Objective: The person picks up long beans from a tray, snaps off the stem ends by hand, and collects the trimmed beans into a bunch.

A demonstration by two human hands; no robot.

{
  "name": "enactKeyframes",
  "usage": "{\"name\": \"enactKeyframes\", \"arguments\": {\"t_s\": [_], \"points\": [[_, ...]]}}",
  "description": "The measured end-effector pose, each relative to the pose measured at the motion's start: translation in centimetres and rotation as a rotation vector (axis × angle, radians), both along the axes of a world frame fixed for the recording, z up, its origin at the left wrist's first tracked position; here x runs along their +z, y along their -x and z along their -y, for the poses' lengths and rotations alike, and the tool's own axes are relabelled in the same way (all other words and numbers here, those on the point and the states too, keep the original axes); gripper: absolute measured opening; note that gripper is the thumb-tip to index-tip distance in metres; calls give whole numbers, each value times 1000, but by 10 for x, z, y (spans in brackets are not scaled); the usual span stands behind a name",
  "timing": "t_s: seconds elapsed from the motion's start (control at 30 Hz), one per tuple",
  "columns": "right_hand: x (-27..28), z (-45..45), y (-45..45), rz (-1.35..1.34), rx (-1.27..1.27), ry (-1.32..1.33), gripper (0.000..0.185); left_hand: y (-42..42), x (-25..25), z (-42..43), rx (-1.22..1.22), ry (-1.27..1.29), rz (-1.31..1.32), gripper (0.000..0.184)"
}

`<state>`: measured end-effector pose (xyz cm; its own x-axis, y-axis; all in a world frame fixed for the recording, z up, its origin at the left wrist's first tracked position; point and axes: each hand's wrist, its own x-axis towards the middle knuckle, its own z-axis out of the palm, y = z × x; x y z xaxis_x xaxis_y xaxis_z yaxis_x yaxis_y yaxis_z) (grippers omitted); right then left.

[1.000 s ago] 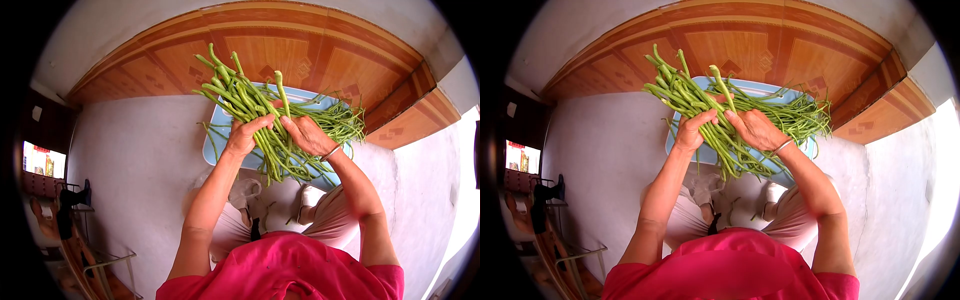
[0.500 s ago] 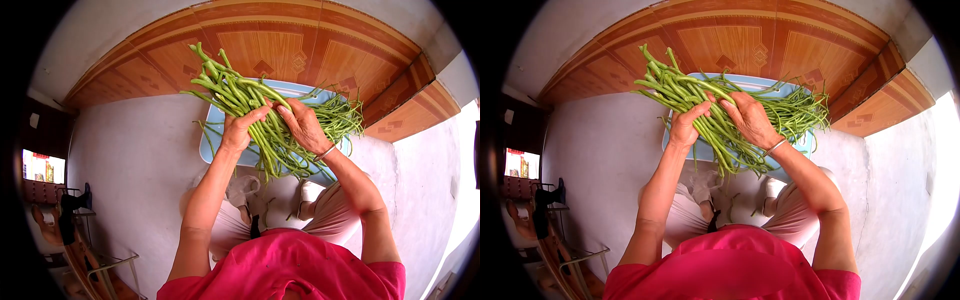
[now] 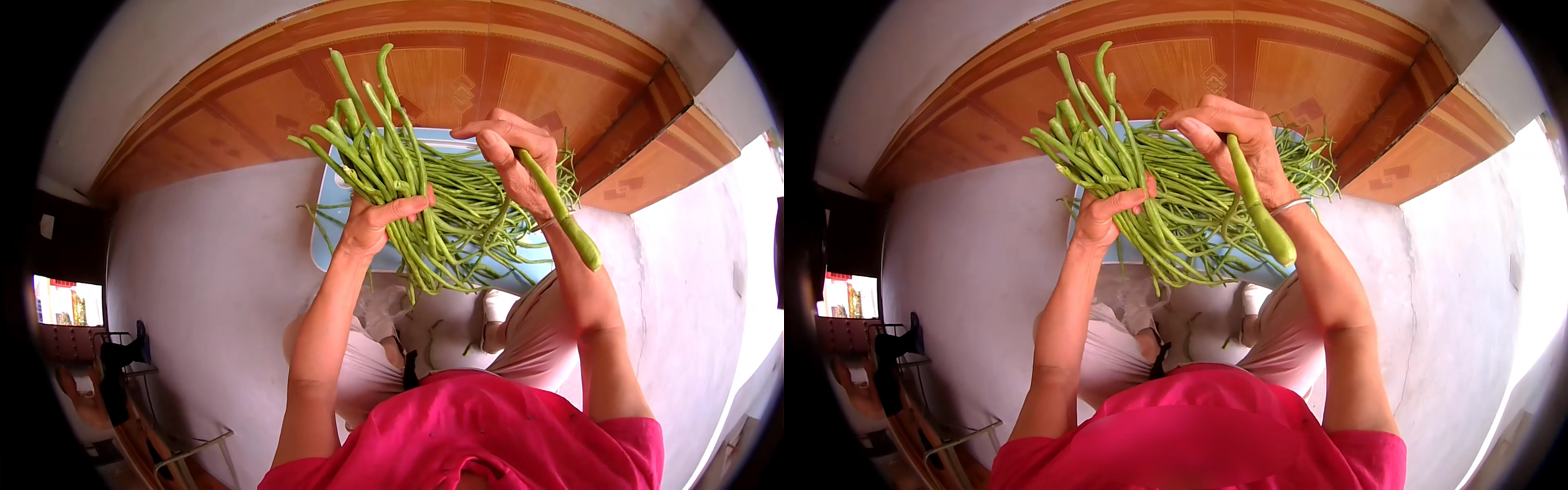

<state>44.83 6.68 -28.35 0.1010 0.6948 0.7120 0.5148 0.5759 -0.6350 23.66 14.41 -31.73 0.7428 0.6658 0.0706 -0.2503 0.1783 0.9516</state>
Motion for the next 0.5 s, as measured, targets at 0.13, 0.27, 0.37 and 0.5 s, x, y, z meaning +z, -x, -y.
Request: {"name": "enactKeyframes", "arguments": {"t_s": [0.13, 0.27, 0.37, 0.5], "points": [[13, 7, 6, 244, -67, -5, 31, 0, 2, 2, -59, -12, -38, 19], [7, 8, 0, 386, -67, 20, 47, -1, -1, 3, -133, 3, -73, 19], [4, 6, -3, 434, -75, -19, 43, -2, -3, 4, -158, 16, -95, 22], [-1, 5, -4, 518, -116, -52, 32, -1, 1, 4, -162, 36, -108, 23]]}}
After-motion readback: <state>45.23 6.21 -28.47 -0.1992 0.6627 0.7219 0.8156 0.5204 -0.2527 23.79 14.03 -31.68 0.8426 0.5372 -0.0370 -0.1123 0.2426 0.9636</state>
